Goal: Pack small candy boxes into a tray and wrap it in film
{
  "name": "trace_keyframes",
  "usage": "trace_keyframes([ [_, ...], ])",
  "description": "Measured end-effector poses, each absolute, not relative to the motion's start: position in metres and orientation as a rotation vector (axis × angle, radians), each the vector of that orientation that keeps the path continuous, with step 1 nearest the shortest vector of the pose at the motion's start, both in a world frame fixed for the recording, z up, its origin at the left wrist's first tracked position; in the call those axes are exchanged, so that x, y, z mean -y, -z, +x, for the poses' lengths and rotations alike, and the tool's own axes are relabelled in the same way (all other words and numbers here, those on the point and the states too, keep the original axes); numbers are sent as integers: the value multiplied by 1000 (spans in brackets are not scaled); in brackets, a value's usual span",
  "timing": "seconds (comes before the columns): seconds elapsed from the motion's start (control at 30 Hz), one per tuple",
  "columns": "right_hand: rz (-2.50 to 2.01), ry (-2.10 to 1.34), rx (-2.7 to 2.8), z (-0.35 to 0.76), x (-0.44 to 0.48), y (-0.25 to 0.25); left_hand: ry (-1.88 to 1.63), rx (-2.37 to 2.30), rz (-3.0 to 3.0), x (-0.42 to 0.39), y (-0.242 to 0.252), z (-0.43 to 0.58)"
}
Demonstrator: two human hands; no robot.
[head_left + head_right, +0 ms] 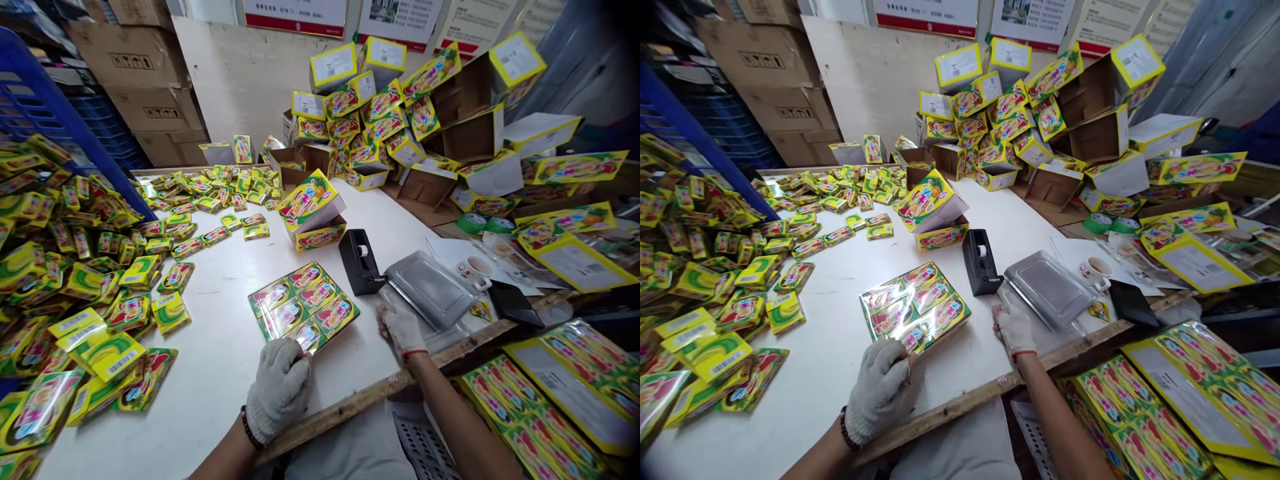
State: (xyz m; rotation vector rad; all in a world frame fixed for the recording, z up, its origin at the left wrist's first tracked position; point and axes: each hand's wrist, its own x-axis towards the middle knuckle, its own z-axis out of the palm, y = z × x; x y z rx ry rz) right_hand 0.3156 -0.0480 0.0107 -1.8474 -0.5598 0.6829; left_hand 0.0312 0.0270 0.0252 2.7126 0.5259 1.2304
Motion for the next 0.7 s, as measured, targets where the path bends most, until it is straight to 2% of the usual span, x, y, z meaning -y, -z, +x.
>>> trace_keyframes([
  [0.23, -1490, -1207, 881, 214, 72, -42, -1257, -439, 2654, -30, -16, 27],
  [0.33, -1453, -1224, 872, 190, 64, -38, -1216, -431, 2690, -29, -21, 25],
  [0.47, -1462, -1249, 759, 186, 60, -21, -736, -591, 2847, -25, -44, 27],
  [0.53, -1431, -1355, 634, 188, 61, -14, -614, -728, 2820, -25, -53, 33],
  [0.7, -1463, -1494, 400, 191, 62, -14, -757, -926, 2793, -17, -49, 55],
])
